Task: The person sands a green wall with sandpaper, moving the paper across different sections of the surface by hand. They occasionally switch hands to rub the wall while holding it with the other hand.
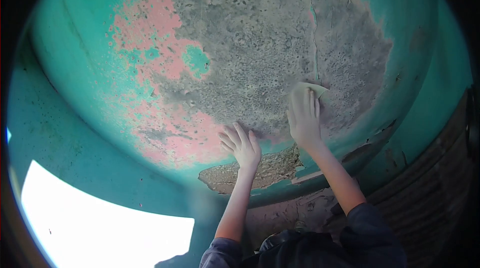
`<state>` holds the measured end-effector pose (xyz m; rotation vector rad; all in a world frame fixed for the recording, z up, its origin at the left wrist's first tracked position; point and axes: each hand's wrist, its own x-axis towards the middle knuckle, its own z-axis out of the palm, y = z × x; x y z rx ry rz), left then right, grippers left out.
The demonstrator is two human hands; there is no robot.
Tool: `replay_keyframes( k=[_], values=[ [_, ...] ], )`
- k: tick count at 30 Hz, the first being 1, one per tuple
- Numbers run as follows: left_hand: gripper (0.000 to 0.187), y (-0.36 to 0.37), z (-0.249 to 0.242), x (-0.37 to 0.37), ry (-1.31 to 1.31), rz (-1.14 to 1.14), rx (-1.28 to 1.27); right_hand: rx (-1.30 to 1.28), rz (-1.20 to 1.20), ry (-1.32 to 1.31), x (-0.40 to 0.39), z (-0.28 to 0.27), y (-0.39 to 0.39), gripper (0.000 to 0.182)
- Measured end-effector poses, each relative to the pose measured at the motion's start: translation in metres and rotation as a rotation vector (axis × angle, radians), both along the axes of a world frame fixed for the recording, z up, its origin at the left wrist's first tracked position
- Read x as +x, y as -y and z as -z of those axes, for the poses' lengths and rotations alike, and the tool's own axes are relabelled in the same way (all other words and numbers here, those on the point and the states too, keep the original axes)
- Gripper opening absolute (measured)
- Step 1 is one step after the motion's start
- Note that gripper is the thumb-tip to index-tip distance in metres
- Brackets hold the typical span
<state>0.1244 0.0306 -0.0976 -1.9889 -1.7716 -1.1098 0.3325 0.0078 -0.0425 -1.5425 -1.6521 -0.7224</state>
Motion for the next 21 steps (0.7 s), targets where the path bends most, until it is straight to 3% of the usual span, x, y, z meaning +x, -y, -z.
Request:
replay_keyframes(
  k=[1, 2, 3, 5, 6, 8, 12, 14, 20, 21],
  values=[
    [0.067, 0.014, 0.012, 0.011, 0.001, -0.008, -0.008, 0.094, 0.023, -0.216, -0.005, 0.002, -0.001, 0.063],
    [0.067, 0.029, 0.022, 0.022, 0.06, 0.108, -0.082, 0.083, 0.015, -0.216, -0.005, 0.012, 0.003, 0.063],
    [0.067, 0.04, 0.028, 0.029, 0.115, 0.228, -0.153, -0.005, -0.091, -0.107, -0.007, 0.024, 0.01, 0.063],
    [0.066, 0.053, 0.037, 0.039, 0.082, 0.245, -0.202, -0.189, -0.257, 0.048, -0.004, 0.038, 0.018, 0.064],
    [0.066, 0.055, 0.041, 0.043, 0.057, 0.269, -0.242, -0.193, -0.256, 0.043, -0.001, 0.033, 0.02, 0.064],
    [0.065, 0.053, 0.046, 0.044, 0.048, 0.244, -0.251, -0.041, -0.157, -0.288, 0.007, 0.022, 0.018, 0.069],
    [0.064, 0.057, 0.061, 0.044, -0.029, 0.147, -0.35, -0.019, -0.107, -0.268, 0.007, 0.037, 0.014, 0.069],
    [0.063, 0.059, 0.064, 0.046, -0.029, 0.144, -0.333, -0.152, -0.251, -0.005, 0.003, 0.066, 0.018, 0.069],
    [0.056, 0.068, 0.069, 0.039, 0.107, 0.213, -0.349, -0.055, -0.098, -0.211, 0.009, 0.029, 0.01, 0.066],
    [0.052, 0.066, 0.067, 0.035, 0.239, 0.293, -0.294, -0.046, -0.138, -0.249, 0.0, 0.031, 0.013, 0.066]
  ],
)
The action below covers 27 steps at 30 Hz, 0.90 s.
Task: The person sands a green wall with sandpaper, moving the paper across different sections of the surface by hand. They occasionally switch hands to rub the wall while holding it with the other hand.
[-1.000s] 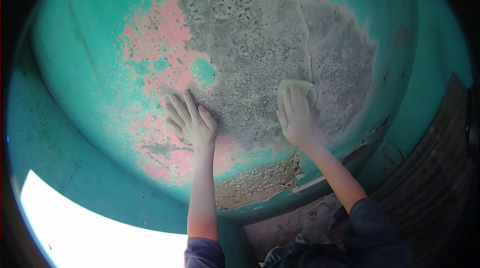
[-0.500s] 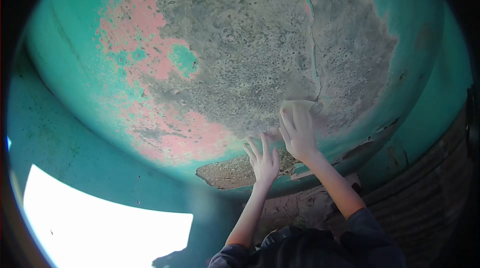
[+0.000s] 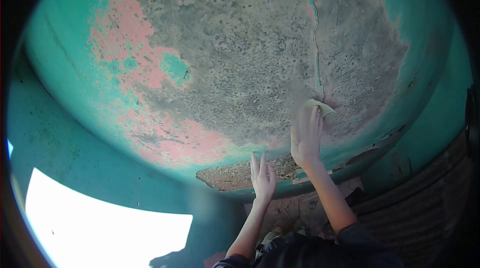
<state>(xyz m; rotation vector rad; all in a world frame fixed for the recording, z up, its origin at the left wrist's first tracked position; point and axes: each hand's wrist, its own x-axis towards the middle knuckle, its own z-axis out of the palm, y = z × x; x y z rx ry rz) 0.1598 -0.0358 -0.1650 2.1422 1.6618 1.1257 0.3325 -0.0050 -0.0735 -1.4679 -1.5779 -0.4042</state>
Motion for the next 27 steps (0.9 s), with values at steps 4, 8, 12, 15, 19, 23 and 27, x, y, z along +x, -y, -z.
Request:
replay_keyframes(
  k=[4, 8, 12, 15, 19, 23, 27],
  values=[
    [0.042, 0.002, -0.035, -0.005, 0.274, 0.02, 0.103, -0.06, -0.097, 0.011, -0.023, 0.038, 0.012, 0.063],
    [0.047, -0.014, -0.083, -0.019, 0.15, -0.054, 0.376, -0.026, -0.124, -0.266, -0.018, -0.024, 0.017, 0.059],
    [0.055, -0.029, -0.115, -0.045, 0.031, -0.133, 0.504, -0.06, -0.014, -0.24, -0.034, -0.014, 0.004, 0.059],
    [0.063, -0.051, -0.117, -0.056, -0.006, -0.173, 0.466, -0.114, -0.065, -0.149, -0.073, 0.075, 0.001, 0.06],
    [0.072, -0.072, -0.102, -0.086, -0.192, -0.203, 0.302, -0.216, -0.002, -0.339, -0.092, 0.124, 0.001, 0.061],
    [0.073, -0.084, -0.086, -0.101, -0.334, -0.191, 0.297, -0.057, 0.083, -0.377, -0.095, 0.081, -0.008, 0.062],
    [0.073, -0.097, -0.076, -0.103, -0.301, -0.149, 0.372, 0.015, -0.043, -0.699, -0.134, 0.095, -0.017, 0.066]
  ],
)
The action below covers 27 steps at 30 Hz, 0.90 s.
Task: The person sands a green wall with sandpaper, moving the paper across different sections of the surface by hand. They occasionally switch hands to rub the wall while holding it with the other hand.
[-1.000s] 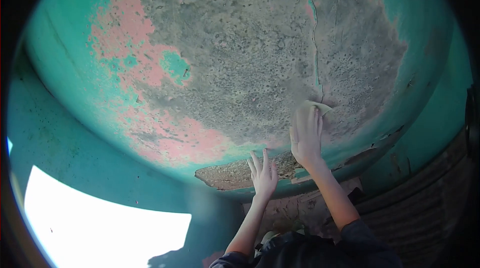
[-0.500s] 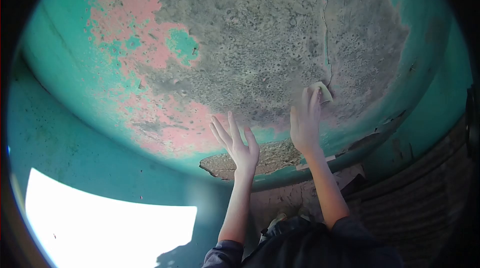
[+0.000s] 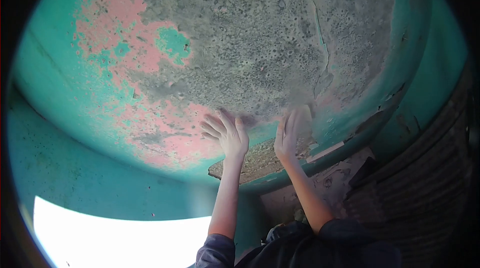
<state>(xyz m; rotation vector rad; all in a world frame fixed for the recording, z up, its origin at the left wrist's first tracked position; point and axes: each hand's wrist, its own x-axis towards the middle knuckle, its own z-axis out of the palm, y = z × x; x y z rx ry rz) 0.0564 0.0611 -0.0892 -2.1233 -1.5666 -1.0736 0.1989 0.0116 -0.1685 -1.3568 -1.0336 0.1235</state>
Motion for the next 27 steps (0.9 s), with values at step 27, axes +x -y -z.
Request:
replay_keyframes(
  k=[27],
  values=[
    [0.073, 0.005, 0.0, -0.001, 0.017, 0.038, -0.148, -0.141, -0.007, 0.433, -0.008, 0.027, 0.002, 0.068]
  ],
)
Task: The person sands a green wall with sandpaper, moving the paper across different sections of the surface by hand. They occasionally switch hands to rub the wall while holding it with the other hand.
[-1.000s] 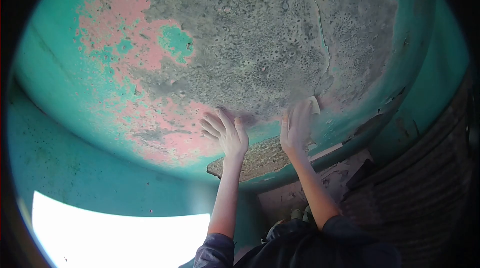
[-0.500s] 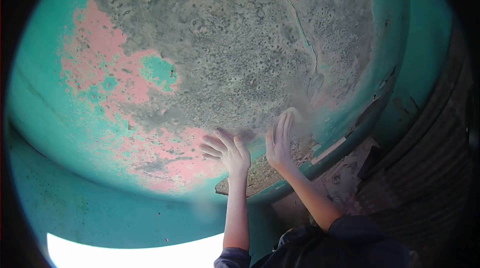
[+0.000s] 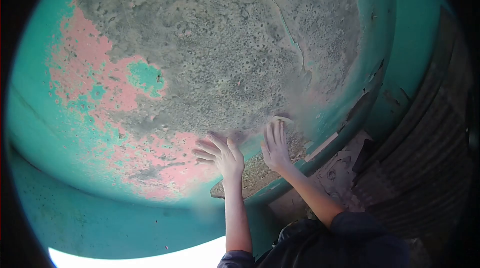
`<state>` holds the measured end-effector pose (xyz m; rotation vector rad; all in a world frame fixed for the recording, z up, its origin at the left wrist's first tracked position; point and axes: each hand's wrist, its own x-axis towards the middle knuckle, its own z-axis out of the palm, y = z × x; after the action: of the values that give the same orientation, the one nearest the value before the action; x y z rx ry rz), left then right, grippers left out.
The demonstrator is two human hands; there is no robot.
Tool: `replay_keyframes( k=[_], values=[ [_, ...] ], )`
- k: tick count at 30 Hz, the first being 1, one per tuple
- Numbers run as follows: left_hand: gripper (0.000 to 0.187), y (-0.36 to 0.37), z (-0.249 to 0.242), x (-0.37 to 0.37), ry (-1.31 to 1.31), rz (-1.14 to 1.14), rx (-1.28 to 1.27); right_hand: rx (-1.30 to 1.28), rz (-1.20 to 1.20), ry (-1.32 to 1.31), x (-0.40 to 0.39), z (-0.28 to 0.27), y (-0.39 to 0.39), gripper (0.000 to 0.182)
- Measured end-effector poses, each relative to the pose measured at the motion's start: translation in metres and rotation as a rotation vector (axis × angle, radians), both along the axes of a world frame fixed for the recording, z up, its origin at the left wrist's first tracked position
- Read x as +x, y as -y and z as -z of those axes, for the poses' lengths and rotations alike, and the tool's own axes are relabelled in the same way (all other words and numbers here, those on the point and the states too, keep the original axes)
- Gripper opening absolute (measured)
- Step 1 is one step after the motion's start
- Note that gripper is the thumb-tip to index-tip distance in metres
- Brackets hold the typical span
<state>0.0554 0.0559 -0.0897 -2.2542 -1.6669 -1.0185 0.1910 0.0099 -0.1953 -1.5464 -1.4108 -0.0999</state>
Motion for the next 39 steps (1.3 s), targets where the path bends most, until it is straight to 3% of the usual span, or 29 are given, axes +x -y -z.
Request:
replay_keyframes(
  k=[1, 3, 6, 8, 9, 12, 14, 18, 20, 23, 26, 29, 32, 36, 39],
  values=[
    [0.073, 0.001, 0.001, -0.001, -0.018, -0.006, 0.002, -0.002, -0.001, -0.001, 0.01, -0.006, -0.002, 0.068],
    [0.073, 0.001, 0.0, -0.001, -0.033, -0.012, 0.015, 0.092, 0.297, -0.559, 0.034, -0.022, -0.016, 0.072],
    [0.074, 0.0, 0.001, 0.001, -0.001, -0.01, -0.009, 0.065, 0.199, -0.614, -0.008, -0.03, -0.023, 0.074],
    [0.074, 0.0, 0.002, 0.001, -0.007, -0.025, 0.007, 0.088, 0.027, -0.303, -0.056, -0.002, -0.01, 0.075],
    [0.074, 0.0, 0.001, 0.002, -0.01, -0.021, 0.004, 0.086, 0.031, -0.306, -0.054, 0.005, -0.011, 0.075],
    [0.074, 0.002, -0.001, 0.0, -0.022, -0.024, -0.027, -0.021, -0.033, -0.454, -0.032, 0.017, -0.009, 0.074],
    [0.076, 0.002, 0.0, 0.0, -0.025, -0.036, -0.01, 0.099, 0.173, -0.78, 0.01, -0.003, -0.023, 0.075],
    [0.077, -0.001, 0.003, 0.004, -0.02, -0.032, 0.024, -0.004, 0.174, -0.674, -0.039, -0.007, -0.019, 0.074],
    [0.078, -0.002, 0.004, -0.001, -0.05, -0.027, 0.047, 0.067, 0.011, -0.52, -0.08, 0.016, -0.011, 0.072],
    [0.078, 0.002, 0.001, 0.0, -0.047, -0.037, -0.007, -0.1, 0.056, -0.419, -0.054, 0.027, -0.014, 0.072],
    [0.078, -0.001, 0.005, -0.002, -0.067, -0.033, 0.036, -0.014, 0.168, -0.602, -0.01, -0.007, -0.021, 0.074],
    [0.077, 0.001, 0.005, 0.001, -0.065, -0.057, 0.044, 0.043, 0.185, -0.718, -0.045, -0.005, -0.024, 0.068],
    [0.077, -0.002, 0.007, -0.002, -0.084, -0.067, 0.048, 0.065, 0.055, -0.587, -0.082, 0.021, -0.012, 0.065],
    [0.079, -0.001, 0.006, -0.002, -0.06, -0.027, 0.026, -0.09, 0.106, -0.584, -0.016, -0.001, -0.014, 0.066],
    [0.079, 0.0, 0.003, -0.001, -0.062, -0.037, 0.01, 0.079, 0.144, -0.673, -0.013, -0.003, -0.022, 0.07]
  ],
)
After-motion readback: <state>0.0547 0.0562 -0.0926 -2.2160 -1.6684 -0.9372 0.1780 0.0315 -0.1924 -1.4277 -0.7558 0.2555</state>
